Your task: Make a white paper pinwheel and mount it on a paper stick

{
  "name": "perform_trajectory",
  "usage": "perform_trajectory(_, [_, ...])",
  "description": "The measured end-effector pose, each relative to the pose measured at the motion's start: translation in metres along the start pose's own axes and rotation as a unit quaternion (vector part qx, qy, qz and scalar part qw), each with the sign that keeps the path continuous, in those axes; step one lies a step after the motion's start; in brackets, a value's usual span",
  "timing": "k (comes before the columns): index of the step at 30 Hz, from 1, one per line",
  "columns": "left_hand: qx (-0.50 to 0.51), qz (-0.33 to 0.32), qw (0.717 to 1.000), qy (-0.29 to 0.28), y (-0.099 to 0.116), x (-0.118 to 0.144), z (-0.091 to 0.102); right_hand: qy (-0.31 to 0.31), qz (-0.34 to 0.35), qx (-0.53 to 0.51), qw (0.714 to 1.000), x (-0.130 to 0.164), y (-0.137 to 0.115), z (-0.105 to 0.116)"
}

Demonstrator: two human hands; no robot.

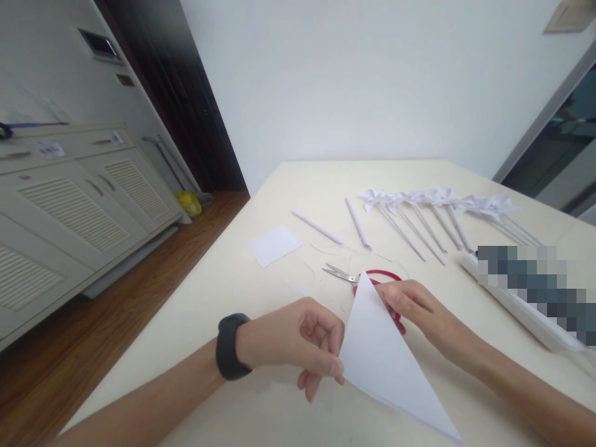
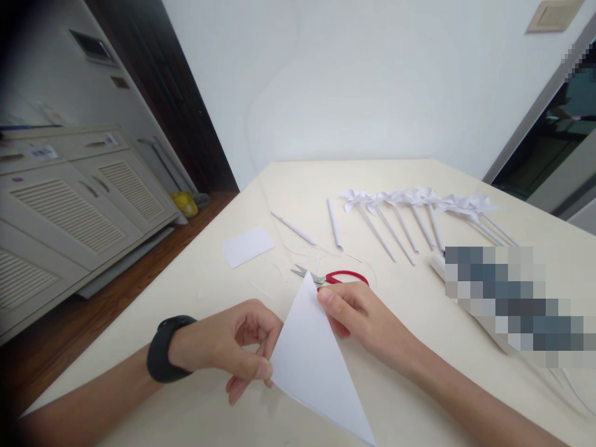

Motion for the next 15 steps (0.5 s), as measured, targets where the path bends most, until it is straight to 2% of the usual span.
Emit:
perform_trajectory(5, [0.024,-0.011,1.0,0.01,0.002,-0.001,0.003,-0.049,-0.035,-0.038,0.997,-0.001,0.002,-0.008])
perform_trajectory(11, [0.026,-0.023,0.999,0.025,0.002,0.001,0.008,-0.028,-0.04,-0.047,0.998,-0.002,0.005,-0.008])
perform_trajectory(15, [0.01,-0.024,0.999,0.038,0.002,0.003,0.013,-0.04,-0.033,-0.051,0.997,-0.001,0.006,-0.007])
Point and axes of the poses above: each hand's wrist, its own x-axis away from the middle knuckle, its own z-axis out of the back of the hand, y = z × x, the point moved 6 cm from there along -x, towards the middle knuckle, and after that the axes turned 7 degrees about z, right-handed, at the moved point
